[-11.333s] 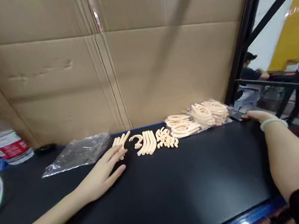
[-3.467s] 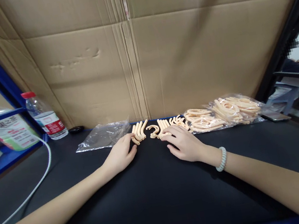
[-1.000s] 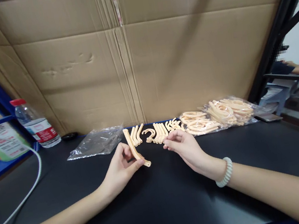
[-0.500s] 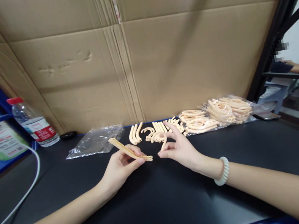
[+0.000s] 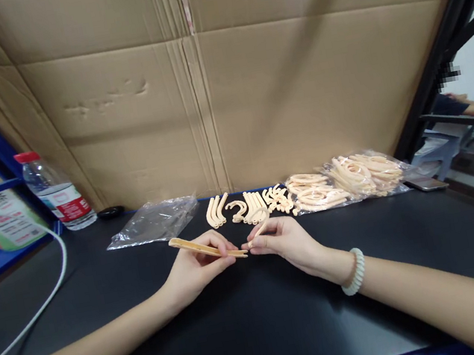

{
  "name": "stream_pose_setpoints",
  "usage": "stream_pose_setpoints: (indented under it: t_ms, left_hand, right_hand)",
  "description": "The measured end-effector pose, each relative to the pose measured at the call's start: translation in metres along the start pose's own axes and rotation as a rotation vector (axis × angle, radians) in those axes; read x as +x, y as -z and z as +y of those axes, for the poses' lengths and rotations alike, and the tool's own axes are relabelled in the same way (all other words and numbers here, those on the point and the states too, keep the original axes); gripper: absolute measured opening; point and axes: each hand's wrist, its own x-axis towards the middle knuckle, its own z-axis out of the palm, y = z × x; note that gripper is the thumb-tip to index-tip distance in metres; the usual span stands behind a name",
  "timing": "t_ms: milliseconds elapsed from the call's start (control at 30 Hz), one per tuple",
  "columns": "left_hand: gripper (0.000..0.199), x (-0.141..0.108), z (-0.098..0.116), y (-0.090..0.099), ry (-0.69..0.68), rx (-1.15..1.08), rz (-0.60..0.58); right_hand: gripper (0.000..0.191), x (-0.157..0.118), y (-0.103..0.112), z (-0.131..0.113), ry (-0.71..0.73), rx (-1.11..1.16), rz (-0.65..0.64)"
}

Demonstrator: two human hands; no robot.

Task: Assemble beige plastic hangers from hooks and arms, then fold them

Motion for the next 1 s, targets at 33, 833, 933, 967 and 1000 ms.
stream_pose_setpoints:
  t_ms: [33,833,933,967,1000]
  left_hand:
    - [0.018,-0.001,0.001,-0.001,-0.025,0.027,0.007]
    - [0.014,-0.006,0.011,-0.005,-0.204,0.261,-0.021]
    - [0.014,-0.006,0.011,-0.006,-0.142,0.234,-0.04]
    - [0.014,-0.006,0.01,-0.006,-0.122,0.221,-0.043]
    - [0.015,-0.006,0.01,-0.006,-0.103,0.207,-0.042]
  right_hand:
    - [0.019,0.0,-0.001,0.0,-0.024,0.018,-0.022]
    - [0.035,-0.007,-0.011,-0.001,-0.09,-0.129,-0.111]
    - [0.036,-0.008,-0.014,-0.001,-0.073,-0.153,-0.1]
    - [0.036,-0.008,-0.014,0.0,-0.065,-0.157,-0.098]
    - [0.036,-0.008,-0.014,0.0,-0.057,-0.161,-0.097]
